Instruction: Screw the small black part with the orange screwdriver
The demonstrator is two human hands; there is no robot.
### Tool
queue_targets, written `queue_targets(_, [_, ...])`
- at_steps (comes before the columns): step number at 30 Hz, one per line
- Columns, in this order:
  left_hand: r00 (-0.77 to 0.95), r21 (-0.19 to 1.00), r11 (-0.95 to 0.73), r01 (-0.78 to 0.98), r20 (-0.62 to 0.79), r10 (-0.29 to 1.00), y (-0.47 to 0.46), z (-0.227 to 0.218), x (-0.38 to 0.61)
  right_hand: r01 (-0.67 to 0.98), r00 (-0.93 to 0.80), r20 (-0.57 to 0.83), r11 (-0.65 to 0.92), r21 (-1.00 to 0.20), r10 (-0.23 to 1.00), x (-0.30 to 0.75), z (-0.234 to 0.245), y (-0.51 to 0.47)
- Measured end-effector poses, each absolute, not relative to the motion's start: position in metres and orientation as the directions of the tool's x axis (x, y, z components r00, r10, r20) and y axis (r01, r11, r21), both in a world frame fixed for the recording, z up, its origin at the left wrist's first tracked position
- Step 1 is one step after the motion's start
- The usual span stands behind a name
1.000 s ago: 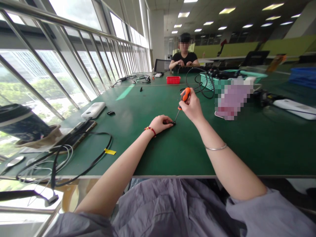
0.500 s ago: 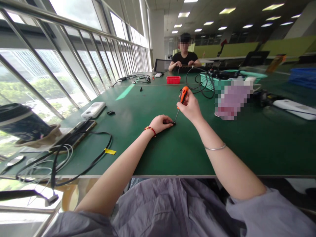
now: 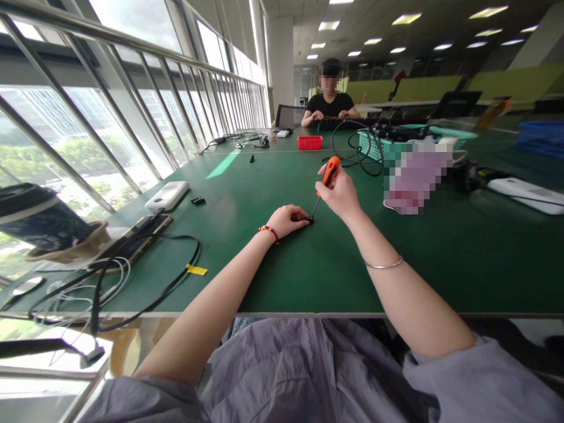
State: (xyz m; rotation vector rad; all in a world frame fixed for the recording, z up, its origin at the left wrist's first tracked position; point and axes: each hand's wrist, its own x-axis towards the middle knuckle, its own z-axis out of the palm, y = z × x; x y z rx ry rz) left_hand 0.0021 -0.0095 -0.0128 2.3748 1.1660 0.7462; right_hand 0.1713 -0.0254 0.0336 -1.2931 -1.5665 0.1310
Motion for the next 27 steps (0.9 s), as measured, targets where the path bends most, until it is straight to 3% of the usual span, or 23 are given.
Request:
queue_targets(8, [0.519, 0.537, -0.589, 0.604, 0.296, 0.802, -0.009, -0.012, 0.002, 0.657, 0.157, 0.575, 0.350, -0.668, 0.803, 0.166, 0.036, -0.031])
queue_targets(14, [0.519, 0.501, -0.602, 0.621, 0.312, 0.796, -0.011, -0.012, 0.002, 0.657, 0.231, 0.663, 0.389, -0.646, 0.712, 0.161, 0.042, -0.038])
queue_targets(21, [0.484, 0.393, -0.593, 0.703, 0.348, 0.803, -0.015, -0.010, 0.005, 0.627, 0.204, 0.674, 0.434, -0.647, 0.710, 0.161, 0.040, -0.036])
queue_targets(27, [0.490, 0.384, -0.595, 0.706, 0.342, 0.802, -0.014, -0.010, 0.005, 0.610, 0.205, 0.654, 0.428, -0.667, 0.729, 0.162, 0.040, -0.035])
